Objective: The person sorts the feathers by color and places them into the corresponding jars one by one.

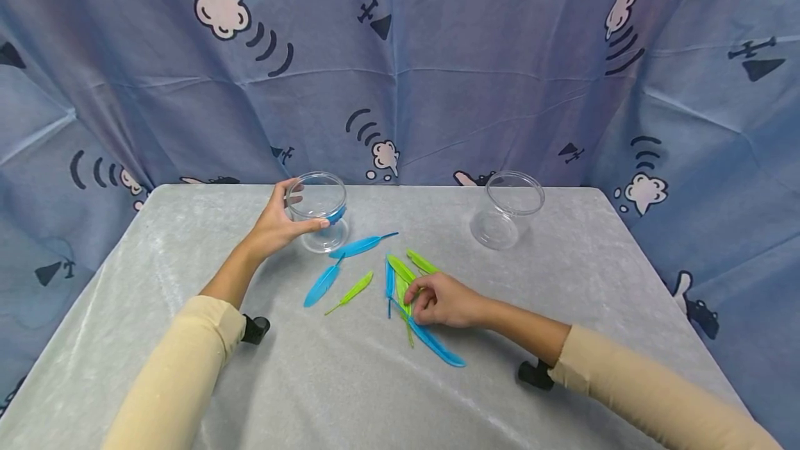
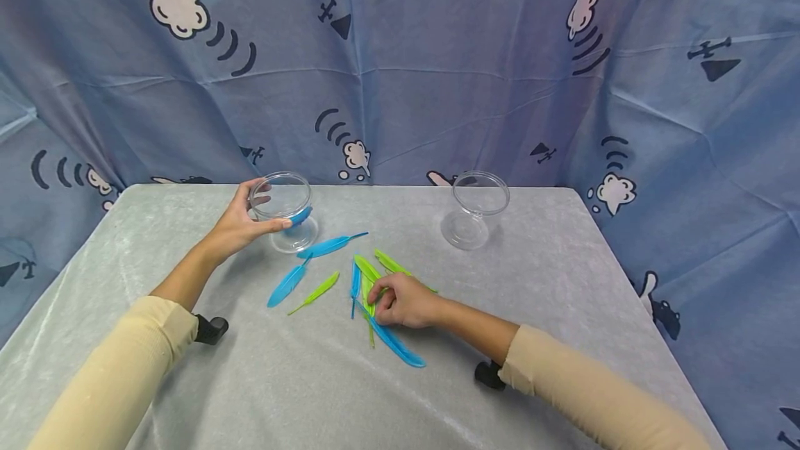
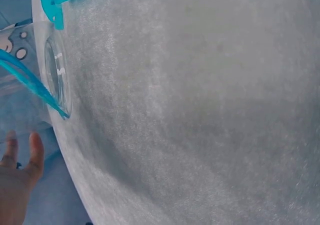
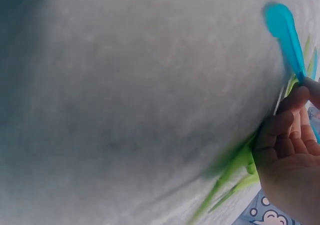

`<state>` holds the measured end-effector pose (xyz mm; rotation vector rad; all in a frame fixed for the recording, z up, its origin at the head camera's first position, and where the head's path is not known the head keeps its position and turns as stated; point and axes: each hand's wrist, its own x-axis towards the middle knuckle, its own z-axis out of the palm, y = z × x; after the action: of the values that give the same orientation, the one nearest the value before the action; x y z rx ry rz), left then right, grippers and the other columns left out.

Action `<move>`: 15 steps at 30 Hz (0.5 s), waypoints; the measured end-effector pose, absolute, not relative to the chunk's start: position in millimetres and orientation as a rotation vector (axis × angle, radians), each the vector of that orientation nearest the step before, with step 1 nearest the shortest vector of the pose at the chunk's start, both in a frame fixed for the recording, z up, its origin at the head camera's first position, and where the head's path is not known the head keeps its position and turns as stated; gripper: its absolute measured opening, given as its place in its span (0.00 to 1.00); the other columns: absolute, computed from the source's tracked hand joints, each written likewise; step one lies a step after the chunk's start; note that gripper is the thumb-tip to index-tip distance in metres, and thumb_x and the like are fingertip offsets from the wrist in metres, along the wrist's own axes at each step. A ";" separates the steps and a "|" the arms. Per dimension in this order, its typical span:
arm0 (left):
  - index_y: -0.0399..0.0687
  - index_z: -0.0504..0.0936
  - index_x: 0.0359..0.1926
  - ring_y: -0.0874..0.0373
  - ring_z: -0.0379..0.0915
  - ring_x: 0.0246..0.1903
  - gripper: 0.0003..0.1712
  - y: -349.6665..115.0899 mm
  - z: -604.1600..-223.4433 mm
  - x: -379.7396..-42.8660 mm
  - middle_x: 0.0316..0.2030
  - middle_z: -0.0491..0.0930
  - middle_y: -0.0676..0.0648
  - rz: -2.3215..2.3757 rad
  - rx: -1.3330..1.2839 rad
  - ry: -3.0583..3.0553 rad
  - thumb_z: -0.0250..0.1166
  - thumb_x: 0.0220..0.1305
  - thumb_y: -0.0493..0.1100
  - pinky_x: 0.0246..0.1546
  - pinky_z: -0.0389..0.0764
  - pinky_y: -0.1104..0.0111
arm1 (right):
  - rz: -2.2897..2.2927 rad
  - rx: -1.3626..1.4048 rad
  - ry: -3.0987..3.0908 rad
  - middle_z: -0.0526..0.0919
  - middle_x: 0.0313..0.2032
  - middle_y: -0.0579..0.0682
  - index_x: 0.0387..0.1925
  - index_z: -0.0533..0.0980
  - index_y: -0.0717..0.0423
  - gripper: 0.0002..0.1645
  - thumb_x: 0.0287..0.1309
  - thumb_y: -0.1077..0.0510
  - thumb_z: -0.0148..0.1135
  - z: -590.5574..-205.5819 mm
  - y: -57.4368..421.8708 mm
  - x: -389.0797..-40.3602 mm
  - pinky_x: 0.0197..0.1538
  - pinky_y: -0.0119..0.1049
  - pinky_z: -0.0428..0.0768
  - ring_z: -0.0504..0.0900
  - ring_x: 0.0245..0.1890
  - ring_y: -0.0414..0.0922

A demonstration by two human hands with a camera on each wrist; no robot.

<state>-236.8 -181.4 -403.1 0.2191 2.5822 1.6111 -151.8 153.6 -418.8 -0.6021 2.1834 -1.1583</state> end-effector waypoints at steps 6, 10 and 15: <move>0.49 0.43 0.78 0.42 0.50 0.73 0.61 -182.2 -403.7 -237.2 0.73 0.54 0.38 1.614 0.232 2.585 0.76 0.56 0.52 0.68 0.60 0.44 | -1.230 -0.533 2.084 0.81 0.28 0.49 0.47 0.78 0.69 0.14 0.58 0.70 0.62 -414.6 160.9 -158.2 0.29 0.31 0.76 0.75 0.25 0.43; 0.48 0.44 0.78 0.41 0.50 0.73 0.61 -182.5 -403.9 -237.7 0.73 0.54 0.38 1.617 0.240 2.584 0.76 0.56 0.52 0.68 0.60 0.44 | -1.256 -0.491 2.056 0.81 0.30 0.48 0.51 0.77 0.70 0.18 0.59 0.69 0.60 -409.4 163.6 -163.3 0.32 0.34 0.78 0.76 0.27 0.44; 0.48 0.44 0.78 0.41 0.50 0.73 0.61 -182.4 -404.0 -237.6 0.73 0.54 0.39 1.619 0.240 2.581 0.76 0.56 0.52 0.67 0.60 0.44 | -1.259 -0.479 2.077 0.78 0.30 0.47 0.54 0.75 0.71 0.20 0.60 0.67 0.59 -399.0 164.2 -170.3 0.37 0.38 0.79 0.76 0.31 0.45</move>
<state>-237.6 -182.4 -404.0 0.2404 2.5807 1.6194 -170.3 164.2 -399.0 -0.4794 2.0770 -1.2593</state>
